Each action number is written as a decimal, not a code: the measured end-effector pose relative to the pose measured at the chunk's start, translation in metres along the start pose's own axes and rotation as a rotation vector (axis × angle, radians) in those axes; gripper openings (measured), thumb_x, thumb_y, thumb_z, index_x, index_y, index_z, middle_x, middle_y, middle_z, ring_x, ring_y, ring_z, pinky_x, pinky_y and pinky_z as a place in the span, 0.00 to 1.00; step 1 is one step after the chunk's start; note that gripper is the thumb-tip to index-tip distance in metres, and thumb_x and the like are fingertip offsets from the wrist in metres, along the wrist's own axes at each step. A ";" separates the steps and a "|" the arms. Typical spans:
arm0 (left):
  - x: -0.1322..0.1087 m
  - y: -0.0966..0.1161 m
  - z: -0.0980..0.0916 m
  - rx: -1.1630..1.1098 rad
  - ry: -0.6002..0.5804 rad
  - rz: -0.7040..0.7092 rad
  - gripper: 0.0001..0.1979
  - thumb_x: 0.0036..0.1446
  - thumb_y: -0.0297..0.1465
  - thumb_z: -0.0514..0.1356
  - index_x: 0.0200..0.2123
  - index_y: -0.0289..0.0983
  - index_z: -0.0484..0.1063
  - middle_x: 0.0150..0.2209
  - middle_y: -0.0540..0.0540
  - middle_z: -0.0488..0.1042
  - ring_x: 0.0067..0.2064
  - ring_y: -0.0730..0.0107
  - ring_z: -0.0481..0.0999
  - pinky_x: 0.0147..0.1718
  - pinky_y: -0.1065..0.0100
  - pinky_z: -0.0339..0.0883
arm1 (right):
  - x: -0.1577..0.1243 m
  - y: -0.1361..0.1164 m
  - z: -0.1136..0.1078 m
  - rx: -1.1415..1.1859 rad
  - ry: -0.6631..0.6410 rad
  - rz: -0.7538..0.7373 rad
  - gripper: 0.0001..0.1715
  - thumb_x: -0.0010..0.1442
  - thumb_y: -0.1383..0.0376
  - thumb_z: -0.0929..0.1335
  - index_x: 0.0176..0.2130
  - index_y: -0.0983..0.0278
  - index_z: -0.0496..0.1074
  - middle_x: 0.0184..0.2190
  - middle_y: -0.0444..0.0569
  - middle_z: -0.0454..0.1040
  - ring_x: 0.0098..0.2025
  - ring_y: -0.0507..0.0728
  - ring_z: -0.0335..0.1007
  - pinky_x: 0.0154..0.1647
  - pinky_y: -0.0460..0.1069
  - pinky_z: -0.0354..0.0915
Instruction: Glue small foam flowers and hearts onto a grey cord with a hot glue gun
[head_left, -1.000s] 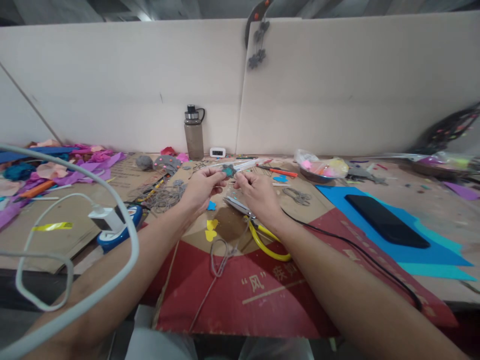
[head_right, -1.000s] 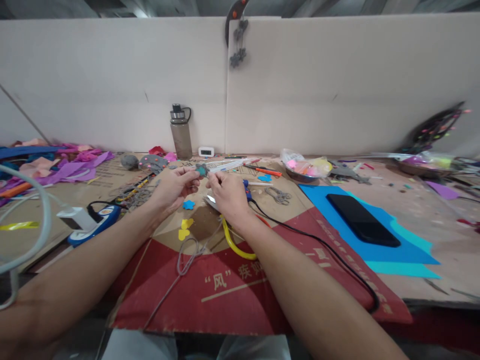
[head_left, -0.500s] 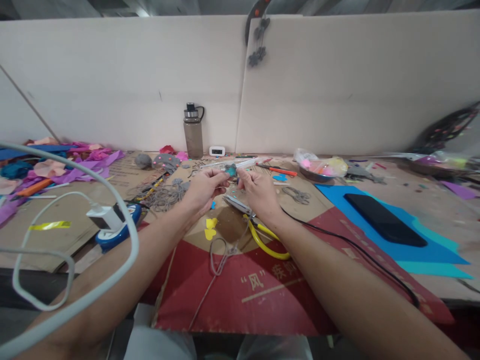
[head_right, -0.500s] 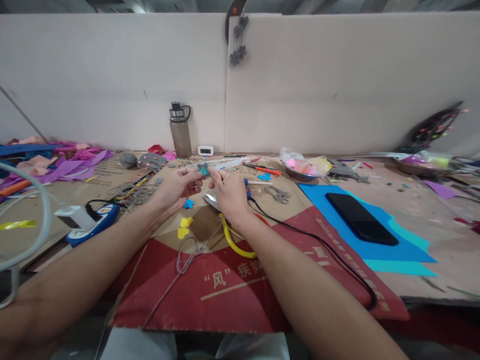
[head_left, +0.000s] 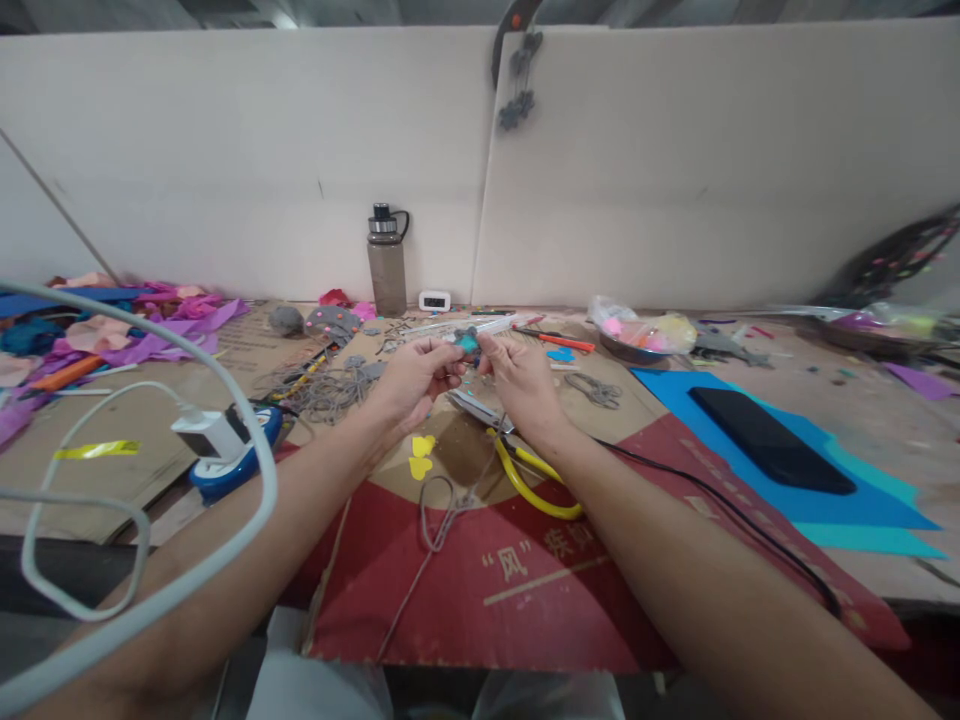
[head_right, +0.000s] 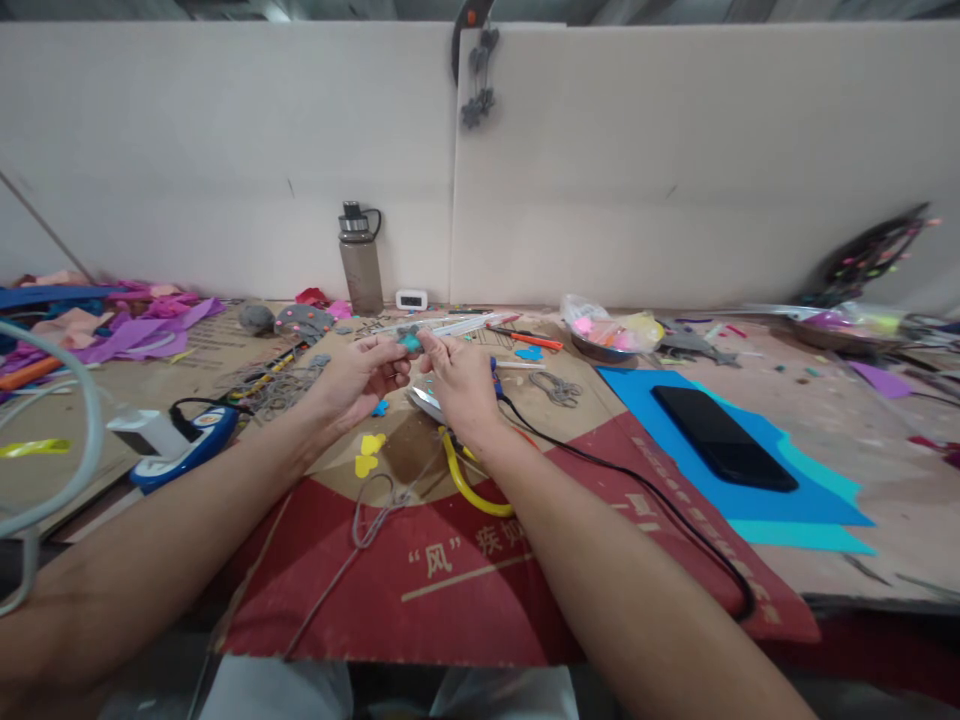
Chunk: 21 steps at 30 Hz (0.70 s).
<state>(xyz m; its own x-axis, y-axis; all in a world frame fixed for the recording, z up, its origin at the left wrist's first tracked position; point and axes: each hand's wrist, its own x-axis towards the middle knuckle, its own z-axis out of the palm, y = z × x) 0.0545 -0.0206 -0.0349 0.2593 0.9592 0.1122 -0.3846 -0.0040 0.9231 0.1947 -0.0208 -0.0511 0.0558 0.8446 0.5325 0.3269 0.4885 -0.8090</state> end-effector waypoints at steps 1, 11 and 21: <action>0.000 0.000 0.000 -0.010 0.003 -0.010 0.10 0.43 0.28 0.67 0.22 0.33 0.68 0.20 0.50 0.70 0.22 0.79 0.68 0.24 0.75 0.61 | 0.000 -0.001 0.000 0.010 -0.003 0.003 0.30 0.60 0.46 0.61 0.18 0.63 0.64 0.16 0.41 0.61 0.22 0.50 0.55 0.27 0.47 0.51; 0.002 0.000 -0.002 -0.097 -0.042 -0.105 0.04 0.46 0.24 0.64 0.27 0.32 0.71 0.23 0.51 0.71 0.24 0.80 0.69 0.27 0.75 0.66 | 0.000 -0.006 -0.001 0.107 -0.026 0.057 0.30 0.58 0.43 0.62 0.20 0.63 0.64 0.16 0.42 0.61 0.23 0.50 0.57 0.26 0.47 0.53; 0.001 0.003 -0.004 0.011 -0.102 -0.075 0.06 0.46 0.26 0.67 0.25 0.33 0.72 0.24 0.50 0.74 0.27 0.79 0.73 0.30 0.75 0.67 | 0.001 -0.004 -0.006 -0.023 0.002 -0.052 0.25 0.61 0.51 0.62 0.21 0.64 0.67 0.20 0.44 0.69 0.24 0.50 0.61 0.28 0.47 0.55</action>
<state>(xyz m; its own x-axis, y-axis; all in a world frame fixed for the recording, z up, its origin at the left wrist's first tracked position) 0.0500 -0.0183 -0.0336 0.3759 0.9233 0.0789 -0.3512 0.0631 0.9342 0.1994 -0.0234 -0.0457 0.0397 0.8176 0.5744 0.3506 0.5269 -0.7743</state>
